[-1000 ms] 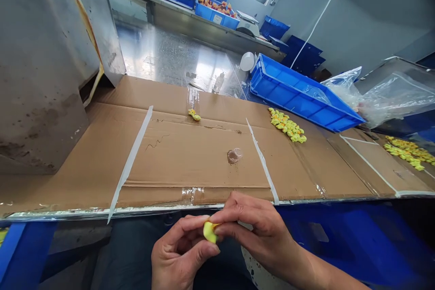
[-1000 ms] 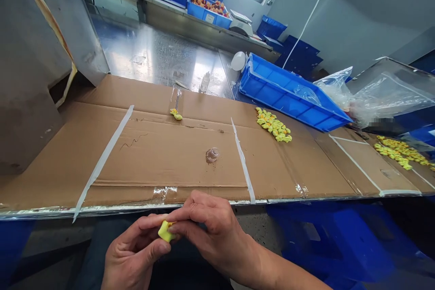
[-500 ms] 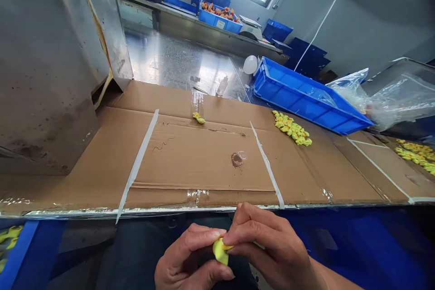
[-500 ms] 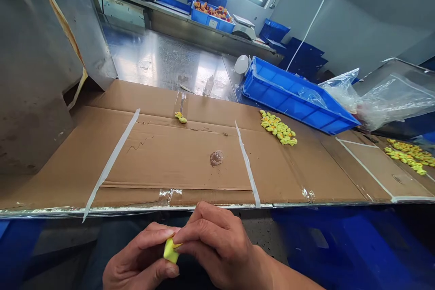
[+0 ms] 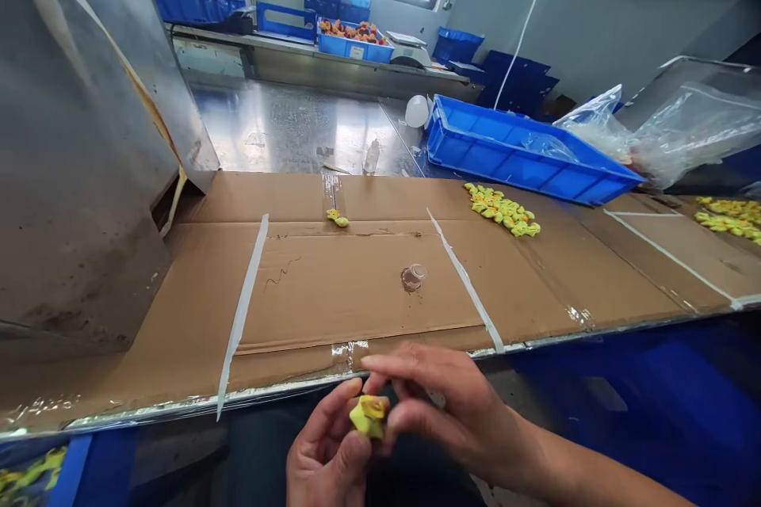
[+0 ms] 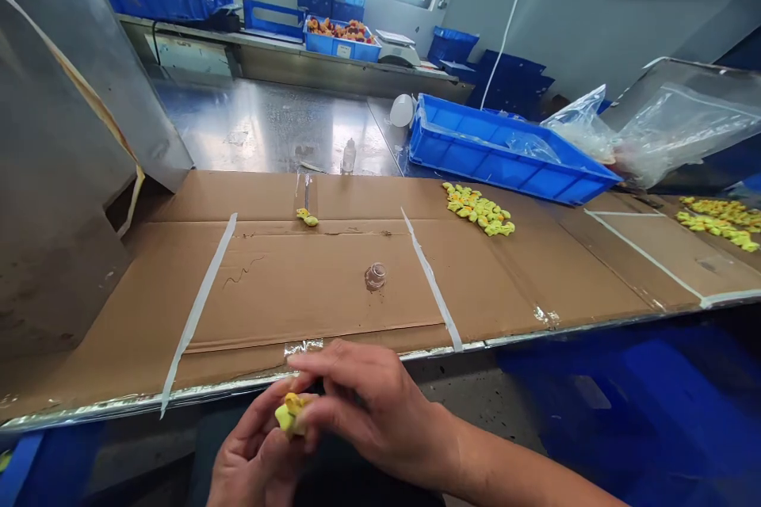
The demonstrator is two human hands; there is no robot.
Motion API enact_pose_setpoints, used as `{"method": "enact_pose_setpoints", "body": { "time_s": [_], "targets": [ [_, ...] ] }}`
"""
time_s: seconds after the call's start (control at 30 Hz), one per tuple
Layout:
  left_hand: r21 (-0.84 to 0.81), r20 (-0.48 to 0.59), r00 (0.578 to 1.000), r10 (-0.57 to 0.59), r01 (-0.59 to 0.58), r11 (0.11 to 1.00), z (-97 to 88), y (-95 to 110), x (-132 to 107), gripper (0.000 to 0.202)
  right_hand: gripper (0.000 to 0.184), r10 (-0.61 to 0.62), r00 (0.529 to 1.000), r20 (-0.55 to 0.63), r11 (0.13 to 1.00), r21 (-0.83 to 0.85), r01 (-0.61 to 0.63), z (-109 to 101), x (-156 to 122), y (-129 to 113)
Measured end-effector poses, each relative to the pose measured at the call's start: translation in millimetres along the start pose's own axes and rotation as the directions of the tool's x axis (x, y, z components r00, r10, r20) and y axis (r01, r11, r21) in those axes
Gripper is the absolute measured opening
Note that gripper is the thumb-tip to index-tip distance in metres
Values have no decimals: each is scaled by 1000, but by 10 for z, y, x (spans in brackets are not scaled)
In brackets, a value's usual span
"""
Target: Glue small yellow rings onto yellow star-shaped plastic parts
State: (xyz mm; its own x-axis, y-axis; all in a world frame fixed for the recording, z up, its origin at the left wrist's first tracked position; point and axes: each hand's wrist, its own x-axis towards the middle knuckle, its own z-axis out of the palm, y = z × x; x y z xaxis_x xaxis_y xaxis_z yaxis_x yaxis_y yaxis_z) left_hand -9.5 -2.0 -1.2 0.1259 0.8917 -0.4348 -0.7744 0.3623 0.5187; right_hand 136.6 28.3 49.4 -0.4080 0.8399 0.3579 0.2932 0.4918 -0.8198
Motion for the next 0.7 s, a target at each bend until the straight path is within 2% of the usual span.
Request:
{"method": "enact_pose_setpoints", "body": {
  "time_s": [0.1,0.17,0.27,0.37,0.47,0.57,0.63,0.7],
  "targets": [
    [-83,33,980,-195,197,977,-8,20,20,32,23,211,976,-61,957,216,-193,73,-41,25],
    [-115,56,964,-261,266,957,-45,8,22,30,24,296,953,-65,902,349,-256,122,-85,40],
    [-164,135,946,-295,315,935,-137,-36,33,23,27,331,942,-49,855,439,-278,161,-135,61],
    [-181,245,918,-311,359,916,-239,-86,61,18,26,341,939,-48,861,416,-292,160,-160,79],
    [-195,334,889,-313,391,900,-316,-118,87,18,25,289,954,-79,916,312,-252,146,-176,84],
    [-214,363,860,-358,451,866,-351,-115,84,17,21,141,985,-103,982,138,-126,138,-187,77],
    [-210,335,855,-395,476,854,-335,-92,63,17,18,33,994,-107,998,56,-28,140,-192,80],
    [-173,258,887,-383,433,885,-279,-58,32,18,20,-26,992,-120,998,52,32,147,-201,97]
  ]
}}
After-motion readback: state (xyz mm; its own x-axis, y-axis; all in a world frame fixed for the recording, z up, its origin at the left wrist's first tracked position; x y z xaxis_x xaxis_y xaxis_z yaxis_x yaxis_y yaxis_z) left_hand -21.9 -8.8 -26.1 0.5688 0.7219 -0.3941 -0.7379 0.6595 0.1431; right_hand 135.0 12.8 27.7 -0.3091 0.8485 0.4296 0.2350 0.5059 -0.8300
